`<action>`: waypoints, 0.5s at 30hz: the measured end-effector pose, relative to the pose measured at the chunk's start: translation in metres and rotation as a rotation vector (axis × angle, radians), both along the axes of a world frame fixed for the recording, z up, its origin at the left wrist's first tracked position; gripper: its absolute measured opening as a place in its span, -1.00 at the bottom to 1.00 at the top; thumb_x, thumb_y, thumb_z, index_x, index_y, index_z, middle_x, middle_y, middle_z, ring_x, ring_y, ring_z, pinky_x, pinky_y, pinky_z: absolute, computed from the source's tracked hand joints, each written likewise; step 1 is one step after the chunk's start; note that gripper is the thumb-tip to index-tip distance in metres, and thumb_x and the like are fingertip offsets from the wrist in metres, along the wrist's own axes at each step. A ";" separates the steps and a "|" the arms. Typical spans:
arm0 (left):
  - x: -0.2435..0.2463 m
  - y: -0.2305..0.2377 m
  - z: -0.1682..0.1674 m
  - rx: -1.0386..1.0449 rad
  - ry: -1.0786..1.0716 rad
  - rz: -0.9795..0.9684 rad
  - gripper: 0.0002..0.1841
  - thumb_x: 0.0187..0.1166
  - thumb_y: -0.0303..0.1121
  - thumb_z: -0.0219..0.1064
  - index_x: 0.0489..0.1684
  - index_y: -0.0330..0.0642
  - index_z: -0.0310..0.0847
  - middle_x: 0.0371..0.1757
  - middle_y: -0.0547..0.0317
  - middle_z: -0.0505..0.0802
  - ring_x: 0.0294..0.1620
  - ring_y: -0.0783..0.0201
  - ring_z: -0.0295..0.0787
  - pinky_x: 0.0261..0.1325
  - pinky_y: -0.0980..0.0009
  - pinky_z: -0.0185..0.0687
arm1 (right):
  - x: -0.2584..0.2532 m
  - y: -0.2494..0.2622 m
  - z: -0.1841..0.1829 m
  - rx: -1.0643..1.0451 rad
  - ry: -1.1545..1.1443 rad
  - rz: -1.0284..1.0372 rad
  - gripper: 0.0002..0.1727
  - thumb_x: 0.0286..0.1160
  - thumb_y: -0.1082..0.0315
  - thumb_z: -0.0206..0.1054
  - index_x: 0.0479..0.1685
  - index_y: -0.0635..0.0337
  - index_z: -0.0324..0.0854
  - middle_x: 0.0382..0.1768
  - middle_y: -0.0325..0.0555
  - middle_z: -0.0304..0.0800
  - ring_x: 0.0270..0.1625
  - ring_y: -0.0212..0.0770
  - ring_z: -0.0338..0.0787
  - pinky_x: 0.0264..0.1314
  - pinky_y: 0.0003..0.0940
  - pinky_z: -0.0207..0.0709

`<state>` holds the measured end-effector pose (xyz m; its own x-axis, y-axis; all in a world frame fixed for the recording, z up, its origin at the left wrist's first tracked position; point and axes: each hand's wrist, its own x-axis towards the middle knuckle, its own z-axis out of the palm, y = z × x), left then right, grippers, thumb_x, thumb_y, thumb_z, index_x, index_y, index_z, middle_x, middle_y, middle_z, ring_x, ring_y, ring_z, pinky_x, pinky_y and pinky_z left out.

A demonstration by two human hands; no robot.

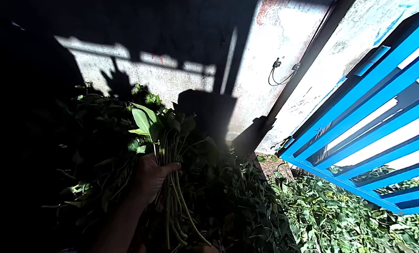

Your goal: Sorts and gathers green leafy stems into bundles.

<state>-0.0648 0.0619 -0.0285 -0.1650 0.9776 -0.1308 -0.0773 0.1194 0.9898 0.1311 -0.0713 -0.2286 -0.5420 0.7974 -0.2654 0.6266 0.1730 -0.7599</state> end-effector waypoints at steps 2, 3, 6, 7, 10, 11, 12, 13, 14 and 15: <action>0.002 -0.002 0.002 0.032 -0.002 0.054 -0.76 0.37 -0.74 0.46 -0.04 -0.40 0.68 -0.23 -0.06 0.89 -0.39 0.12 0.90 -0.29 0.27 0.90 | 0.014 0.019 -0.016 -0.128 -0.252 -0.168 -0.46 0.42 0.01 0.48 0.24 0.21 0.75 0.32 0.26 0.70 0.43 0.30 0.64 0.40 0.31 0.55; 0.002 -0.002 0.002 0.031 -0.016 0.070 -0.75 0.38 -0.74 0.46 -0.03 -0.39 0.67 -0.21 -0.07 0.89 -0.39 0.12 0.90 -0.30 0.26 0.89 | 0.025 0.033 -0.025 -0.105 -0.327 -0.303 -0.42 0.43 0.03 0.47 0.37 0.20 0.69 0.45 0.24 0.61 0.52 0.29 0.56 0.45 0.26 0.52; 0.001 0.000 -0.002 -0.009 -0.082 0.112 -0.78 0.39 -0.72 0.46 -0.04 -0.39 0.69 -0.24 -0.11 0.90 -0.43 0.07 0.90 -0.38 0.22 0.88 | 0.071 0.075 -0.057 0.159 -0.567 -0.697 -0.30 0.37 0.19 0.43 0.62 0.13 0.50 0.63 0.25 0.44 0.61 0.28 0.49 0.47 0.18 0.51; 0.000 0.000 -0.003 -0.021 -0.097 0.115 -0.78 0.41 -0.71 0.45 -0.04 -0.39 0.68 -0.25 -0.12 0.90 -0.42 0.06 0.90 -0.38 0.20 0.88 | 0.090 0.085 -0.068 0.198 -0.648 -0.776 -0.23 0.36 0.20 0.42 0.71 0.07 0.41 0.68 0.29 0.37 0.65 0.32 0.44 0.48 0.22 0.48; -0.002 0.001 -0.003 -0.031 -0.106 0.108 -0.77 0.39 -0.72 0.46 -0.05 -0.39 0.68 -0.24 -0.13 0.90 -0.41 0.04 0.91 -0.37 0.19 0.90 | 0.146 0.097 -0.084 -0.013 -0.692 -0.845 -0.37 0.53 0.15 0.34 0.65 0.03 0.46 0.59 0.30 0.44 0.59 0.34 0.49 0.47 0.27 0.49; -0.002 0.002 -0.002 -0.030 -0.108 0.103 -0.77 0.38 -0.73 0.46 -0.05 -0.40 0.69 -0.25 -0.15 0.90 -0.41 0.03 0.91 -0.37 0.18 0.89 | 0.162 0.097 -0.082 -0.106 -0.647 -0.854 -0.49 0.60 0.16 0.30 0.52 0.08 0.56 0.49 0.25 0.58 0.52 0.27 0.60 0.49 0.22 0.52; -0.002 0.002 -0.001 -0.030 -0.107 0.097 -0.76 0.38 -0.74 0.46 -0.05 -0.40 0.69 -0.24 -0.15 0.89 -0.41 0.04 0.90 -0.36 0.19 0.89 | 0.176 0.095 -0.075 -0.175 -0.617 -0.864 -0.58 0.62 0.18 0.28 0.37 0.14 0.67 0.37 0.20 0.71 0.46 0.20 0.68 0.49 0.21 0.51; -0.001 0.002 -0.001 -0.031 -0.110 0.098 -0.77 0.38 -0.74 0.45 -0.05 -0.40 0.68 -0.24 -0.14 0.89 -0.41 0.04 0.91 -0.36 0.18 0.90 | 0.186 0.092 -0.064 -0.244 -0.638 -0.855 -0.62 0.58 0.17 0.30 0.24 0.18 0.73 0.28 0.17 0.78 0.42 0.16 0.72 0.47 0.21 0.51; -0.001 0.002 -0.001 -0.030 -0.113 0.105 -0.77 0.39 -0.74 0.45 -0.06 -0.39 0.68 -0.25 -0.13 0.89 -0.42 0.05 0.90 -0.36 0.18 0.90 | 0.193 0.086 -0.052 -0.317 -0.708 -0.817 -0.60 0.50 0.14 0.36 0.17 0.22 0.76 0.25 0.17 0.81 0.38 0.16 0.75 0.43 0.24 0.54; 0.000 0.003 0.000 -0.030 -0.116 0.114 -0.78 0.40 -0.73 0.44 -0.06 -0.39 0.68 -0.26 -0.12 0.89 -0.43 0.06 0.90 -0.37 0.19 0.89 | 0.196 0.079 -0.040 -0.397 -0.801 -0.758 -0.54 0.43 0.11 0.41 0.17 0.25 0.74 0.25 0.19 0.80 0.37 0.20 0.76 0.38 0.28 0.57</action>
<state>-0.0652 0.0647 -0.0289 -0.2570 0.9487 -0.1843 -0.2054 0.1327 0.9696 0.3274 0.0079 -0.2690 0.4712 0.6294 -0.6180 0.7918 -0.6105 -0.0180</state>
